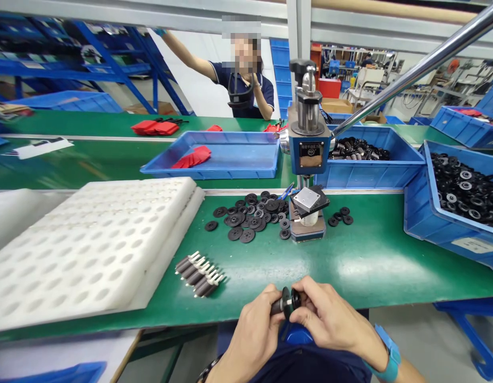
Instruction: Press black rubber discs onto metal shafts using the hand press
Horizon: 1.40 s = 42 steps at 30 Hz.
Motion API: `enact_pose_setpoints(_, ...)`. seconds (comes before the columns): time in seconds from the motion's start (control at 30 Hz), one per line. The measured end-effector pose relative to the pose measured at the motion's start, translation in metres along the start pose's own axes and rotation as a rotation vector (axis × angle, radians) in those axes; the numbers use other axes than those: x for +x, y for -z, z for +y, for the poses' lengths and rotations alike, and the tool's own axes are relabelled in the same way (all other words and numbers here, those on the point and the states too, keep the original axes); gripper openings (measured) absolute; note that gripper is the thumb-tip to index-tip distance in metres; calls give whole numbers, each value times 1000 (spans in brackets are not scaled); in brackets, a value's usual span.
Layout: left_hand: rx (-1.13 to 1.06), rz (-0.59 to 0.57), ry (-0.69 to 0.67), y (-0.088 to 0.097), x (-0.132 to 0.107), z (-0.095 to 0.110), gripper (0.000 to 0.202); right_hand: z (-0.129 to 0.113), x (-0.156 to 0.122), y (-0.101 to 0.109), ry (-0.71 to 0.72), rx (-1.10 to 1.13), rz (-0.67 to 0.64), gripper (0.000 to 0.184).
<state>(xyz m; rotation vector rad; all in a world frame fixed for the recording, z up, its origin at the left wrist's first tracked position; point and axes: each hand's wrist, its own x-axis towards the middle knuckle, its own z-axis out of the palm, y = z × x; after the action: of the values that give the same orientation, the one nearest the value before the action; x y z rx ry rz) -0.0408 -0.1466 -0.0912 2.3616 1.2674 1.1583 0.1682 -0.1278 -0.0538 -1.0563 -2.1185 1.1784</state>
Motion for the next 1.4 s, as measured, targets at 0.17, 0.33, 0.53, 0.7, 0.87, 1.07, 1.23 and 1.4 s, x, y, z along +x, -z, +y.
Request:
enact_pose_setpoints(0.17,-13,23,24,-3,-2,0,18,-3,0,-9,6,16,39,16)
enact_pose_setpoints(0.33,-16,62,67,-8,-3,1,13,-1,1,-14,-15,43,70,16)
enact_pose_setpoints(0.53,2,76,79,-15,-6,0,14,5,1,-19,-15,38,80,16)
enact_pose_setpoints(0.7,-37,65,102,-20,-11,-7,16,4,1,-21,-7,12,97,16)
enact_pose_setpoints(0.87,-266,45,190,-25,-20,-15,12,-7,5,-21,50,-64,128,16)
enact_pose_setpoints(1.07,-867,93,401,-33,-20,-9,29,-25,14,-30,307,-336,312,30)
enact_pose_setpoints(1.23,-999,142,443,-36,-16,-8,35,-27,16,-31,375,-384,356,33)
enact_pose_setpoints(1.4,-1026,138,431,-39,-18,-10,41,-25,14,-28,367,-381,370,29)
